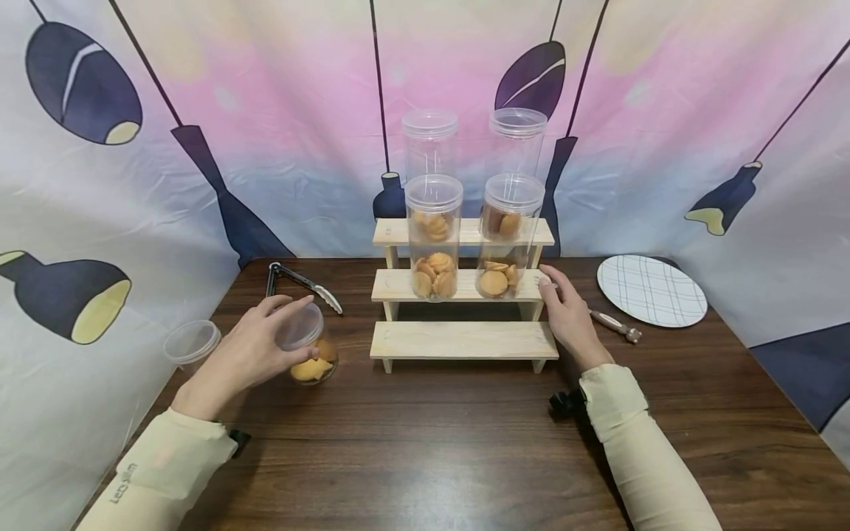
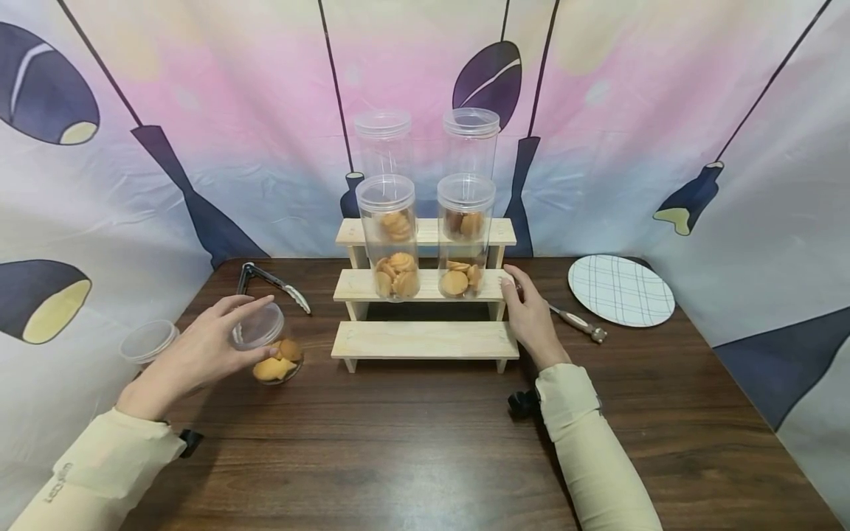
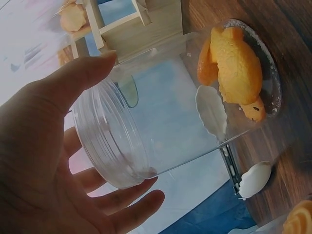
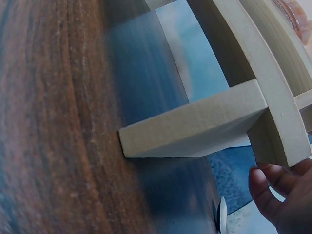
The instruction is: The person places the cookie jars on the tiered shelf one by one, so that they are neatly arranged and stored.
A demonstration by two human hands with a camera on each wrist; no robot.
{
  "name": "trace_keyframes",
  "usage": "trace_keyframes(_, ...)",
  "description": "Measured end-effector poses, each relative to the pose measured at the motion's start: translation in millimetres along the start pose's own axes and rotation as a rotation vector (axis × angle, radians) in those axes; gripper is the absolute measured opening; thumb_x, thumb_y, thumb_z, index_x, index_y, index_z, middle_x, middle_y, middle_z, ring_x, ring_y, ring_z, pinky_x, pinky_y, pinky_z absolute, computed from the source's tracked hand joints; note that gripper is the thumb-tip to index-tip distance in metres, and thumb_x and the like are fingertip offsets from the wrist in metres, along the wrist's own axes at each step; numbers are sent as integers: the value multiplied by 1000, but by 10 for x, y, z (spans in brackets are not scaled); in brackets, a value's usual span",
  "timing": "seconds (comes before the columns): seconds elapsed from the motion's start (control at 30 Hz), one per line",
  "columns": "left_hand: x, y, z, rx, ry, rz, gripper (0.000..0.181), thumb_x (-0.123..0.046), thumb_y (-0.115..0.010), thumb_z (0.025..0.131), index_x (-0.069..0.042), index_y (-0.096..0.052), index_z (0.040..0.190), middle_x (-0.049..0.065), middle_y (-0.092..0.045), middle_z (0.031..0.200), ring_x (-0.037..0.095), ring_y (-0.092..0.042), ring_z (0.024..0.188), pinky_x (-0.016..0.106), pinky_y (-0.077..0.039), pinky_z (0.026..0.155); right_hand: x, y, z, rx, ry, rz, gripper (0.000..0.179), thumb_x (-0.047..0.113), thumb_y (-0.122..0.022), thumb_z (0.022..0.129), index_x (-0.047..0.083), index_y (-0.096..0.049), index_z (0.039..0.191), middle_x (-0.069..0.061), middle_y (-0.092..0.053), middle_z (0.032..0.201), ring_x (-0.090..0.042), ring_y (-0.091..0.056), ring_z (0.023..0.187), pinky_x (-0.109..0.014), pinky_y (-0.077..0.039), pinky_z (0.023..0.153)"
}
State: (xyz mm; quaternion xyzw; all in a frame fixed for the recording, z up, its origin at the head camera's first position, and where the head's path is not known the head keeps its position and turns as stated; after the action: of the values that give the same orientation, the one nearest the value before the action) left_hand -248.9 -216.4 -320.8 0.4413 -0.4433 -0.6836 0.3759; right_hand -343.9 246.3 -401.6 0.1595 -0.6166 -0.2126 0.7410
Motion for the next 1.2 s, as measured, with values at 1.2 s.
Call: trace_keyframes(1.2,29,-5,33,-13,62,21,68,-41,-82,78,-19,-59,138,22,-48,131,47,-52,108,58,-49,74,1,-12,6,4,15,12,65,64,-33,101,28,-35,156,-20,-55,135,-39,-53,119,-59,-39,100)
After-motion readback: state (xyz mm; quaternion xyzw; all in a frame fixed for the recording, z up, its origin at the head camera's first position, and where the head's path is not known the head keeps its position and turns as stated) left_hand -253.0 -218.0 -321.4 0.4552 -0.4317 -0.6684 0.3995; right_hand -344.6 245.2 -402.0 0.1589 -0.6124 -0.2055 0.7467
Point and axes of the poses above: each hand's wrist, its own z-axis towards the middle knuckle, its own y-axis out of the back of the hand, x = y × z, the point moved 8 cm from there along z, towards the middle knuckle
